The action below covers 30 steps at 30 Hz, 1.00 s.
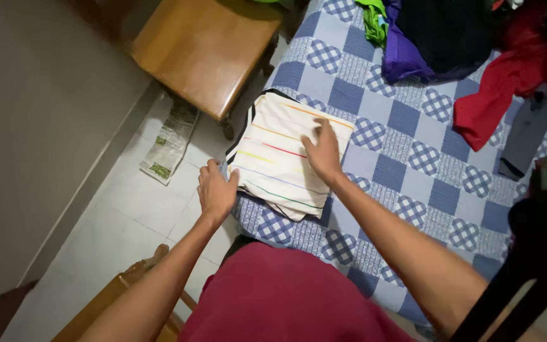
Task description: The person folds several shirts on a table. They first fold a light green t-shirt, then a white striped jersey, and finally a black and purple jersey, stacking each folded item on the right side of the table.
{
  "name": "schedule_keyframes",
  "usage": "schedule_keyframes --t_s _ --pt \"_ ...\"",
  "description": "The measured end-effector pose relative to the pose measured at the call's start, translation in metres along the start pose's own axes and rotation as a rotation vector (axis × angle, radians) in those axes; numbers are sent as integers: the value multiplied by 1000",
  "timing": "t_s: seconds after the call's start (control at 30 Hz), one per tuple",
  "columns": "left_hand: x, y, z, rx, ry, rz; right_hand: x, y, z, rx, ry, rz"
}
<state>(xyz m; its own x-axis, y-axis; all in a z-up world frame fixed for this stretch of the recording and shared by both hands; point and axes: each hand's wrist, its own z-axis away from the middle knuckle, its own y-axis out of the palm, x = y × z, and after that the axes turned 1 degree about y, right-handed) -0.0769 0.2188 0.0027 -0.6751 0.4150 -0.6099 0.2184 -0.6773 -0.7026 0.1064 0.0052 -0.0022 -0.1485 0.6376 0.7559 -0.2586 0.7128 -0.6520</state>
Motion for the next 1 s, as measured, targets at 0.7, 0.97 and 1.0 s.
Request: schedule_keyframes --t_s 0.7,0.97,1.0 --pt "2 -40 18 -61 418 -115 -47 -29 30 106 712 -523" --pt "-68 44 -16 497 246 305 -21 -42 32 151 562 -455" --pt "-83 57 -20 600 65 397 -14 -52 30 144 451 -328"
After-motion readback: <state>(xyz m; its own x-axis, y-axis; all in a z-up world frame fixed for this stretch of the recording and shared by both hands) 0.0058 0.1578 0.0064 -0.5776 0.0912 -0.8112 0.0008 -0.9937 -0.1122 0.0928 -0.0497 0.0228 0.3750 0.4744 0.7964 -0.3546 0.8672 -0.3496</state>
